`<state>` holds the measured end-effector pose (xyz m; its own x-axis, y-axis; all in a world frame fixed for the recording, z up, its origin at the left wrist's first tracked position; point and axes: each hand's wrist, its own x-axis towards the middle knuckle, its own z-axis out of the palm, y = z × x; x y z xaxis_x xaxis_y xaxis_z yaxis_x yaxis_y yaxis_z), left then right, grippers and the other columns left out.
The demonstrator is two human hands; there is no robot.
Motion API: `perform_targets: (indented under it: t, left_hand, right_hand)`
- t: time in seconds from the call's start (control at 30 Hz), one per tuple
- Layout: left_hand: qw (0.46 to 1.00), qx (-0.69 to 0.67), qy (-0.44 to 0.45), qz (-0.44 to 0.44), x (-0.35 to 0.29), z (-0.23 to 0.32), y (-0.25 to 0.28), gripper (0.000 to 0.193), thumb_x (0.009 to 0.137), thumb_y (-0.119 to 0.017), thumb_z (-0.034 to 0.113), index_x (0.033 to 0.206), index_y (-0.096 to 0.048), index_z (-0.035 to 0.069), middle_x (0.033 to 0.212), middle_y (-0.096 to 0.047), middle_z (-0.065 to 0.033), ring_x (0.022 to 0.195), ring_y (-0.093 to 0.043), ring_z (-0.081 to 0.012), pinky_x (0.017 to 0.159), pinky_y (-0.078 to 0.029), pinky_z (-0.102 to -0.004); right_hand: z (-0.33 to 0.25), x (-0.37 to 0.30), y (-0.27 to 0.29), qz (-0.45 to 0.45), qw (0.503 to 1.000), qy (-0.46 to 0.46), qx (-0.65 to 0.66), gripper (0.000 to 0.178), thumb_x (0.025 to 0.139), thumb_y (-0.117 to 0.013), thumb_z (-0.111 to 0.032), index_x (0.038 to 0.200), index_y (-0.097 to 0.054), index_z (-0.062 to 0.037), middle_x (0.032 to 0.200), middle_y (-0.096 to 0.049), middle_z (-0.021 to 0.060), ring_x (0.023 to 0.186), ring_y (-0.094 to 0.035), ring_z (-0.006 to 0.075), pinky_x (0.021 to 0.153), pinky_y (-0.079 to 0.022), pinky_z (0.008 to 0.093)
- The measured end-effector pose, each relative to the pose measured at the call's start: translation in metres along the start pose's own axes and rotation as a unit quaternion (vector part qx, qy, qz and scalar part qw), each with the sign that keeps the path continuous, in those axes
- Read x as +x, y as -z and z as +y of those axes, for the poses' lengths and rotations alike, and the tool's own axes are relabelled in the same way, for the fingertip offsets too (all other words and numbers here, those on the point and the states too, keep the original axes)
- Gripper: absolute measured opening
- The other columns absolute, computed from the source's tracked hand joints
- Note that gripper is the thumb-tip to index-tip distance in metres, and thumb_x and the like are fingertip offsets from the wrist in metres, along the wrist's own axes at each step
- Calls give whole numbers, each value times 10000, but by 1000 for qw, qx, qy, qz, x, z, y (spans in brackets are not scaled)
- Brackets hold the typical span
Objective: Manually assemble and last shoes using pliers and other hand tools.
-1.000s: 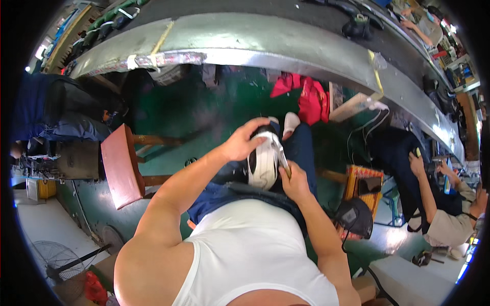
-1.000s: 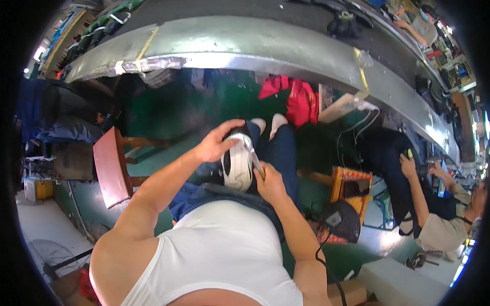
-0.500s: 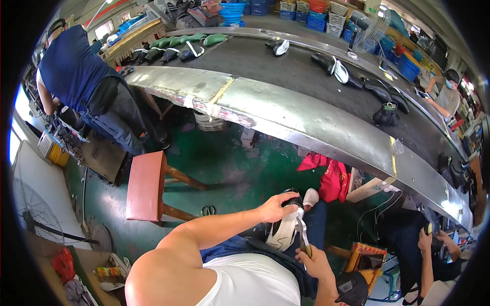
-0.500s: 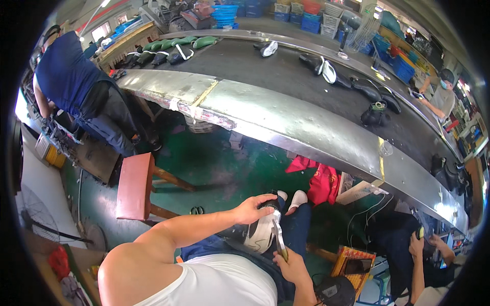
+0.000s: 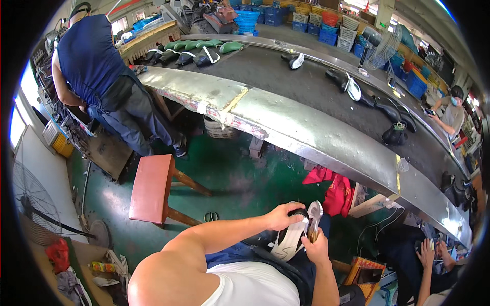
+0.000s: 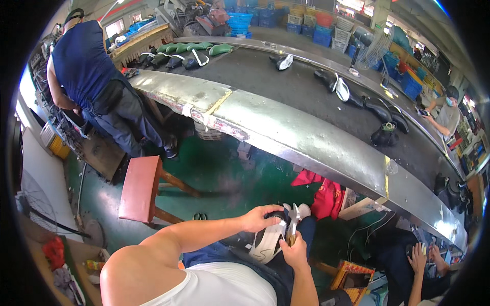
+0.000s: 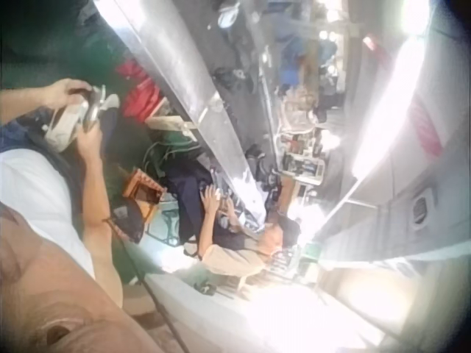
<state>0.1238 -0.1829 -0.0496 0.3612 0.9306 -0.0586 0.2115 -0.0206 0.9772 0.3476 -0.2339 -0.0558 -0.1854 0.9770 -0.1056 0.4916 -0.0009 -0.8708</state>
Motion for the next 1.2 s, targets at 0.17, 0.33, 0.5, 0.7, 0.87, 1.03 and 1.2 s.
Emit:
perform_targets:
  t: [0.17,0.33,0.5,0.7,0.87,1.03,1.2]
  left_hand:
    - [999,29,-36,15,-18,-16,-17,465,928,-650,274,1323,-555,47,1309,-590,-171,1238,-551,-271,1063,-405,-362]
    - [999,31,-35,-16,-10,-14,-20,456,926,-650,247,1331,-553,61,1311,-592,-165,1240,-553,-275,1062,-409,-364]
    - [998,-39,-32,-27,0,-15,4,369,931,-626,148,1270,-586,8,1318,-584,-142,1206,-564,-239,1027,-448,-369]
    - [985,-152,69,-37,10,-17,9,424,967,-609,125,1370,-520,29,1196,-615,-54,1055,-559,-116,950,-460,-286]
    - [987,-141,74,-28,-4,-17,0,446,955,-631,140,1376,-524,43,1205,-607,-56,1078,-546,-120,974,-439,-286]
    - [995,-65,69,-43,4,-15,-18,472,930,-657,218,1351,-538,40,1287,-598,-136,1145,-568,-209,999,-438,-325]
    - [995,27,74,-60,17,3,-30,494,928,-650,262,1351,-536,35,1314,-582,-163,1167,-575,-251,1007,-438,-334]
  right_hand:
    - [24,-17,1,-26,999,-21,-11,408,763,-741,-180,1087,-568,-2,881,-665,171,808,-666,307,750,-513,408]
    - [-28,-16,-2,-13,986,17,-165,592,804,-650,-134,1313,-383,9,1119,-596,329,1030,-577,511,898,-463,539]
    - [-36,17,9,-13,992,88,-88,453,782,-701,-105,1174,-499,4,987,-637,285,941,-618,483,787,-517,498]
    - [11,19,7,-30,971,-16,236,338,822,-735,-111,1087,-553,-8,890,-643,40,813,-601,114,731,-493,295]
    - [-7,-59,36,-62,991,-117,29,236,926,-591,-175,1104,-579,-21,771,-657,114,700,-649,212,690,-507,338]
    - [-21,-94,44,-29,961,37,-274,542,872,-595,-75,1381,-439,21,1126,-565,211,1090,-569,378,918,-481,448]
    - [-12,-95,37,-5,906,42,-421,572,900,-580,-110,1408,-376,54,1303,-422,254,1269,-411,436,990,-441,516]
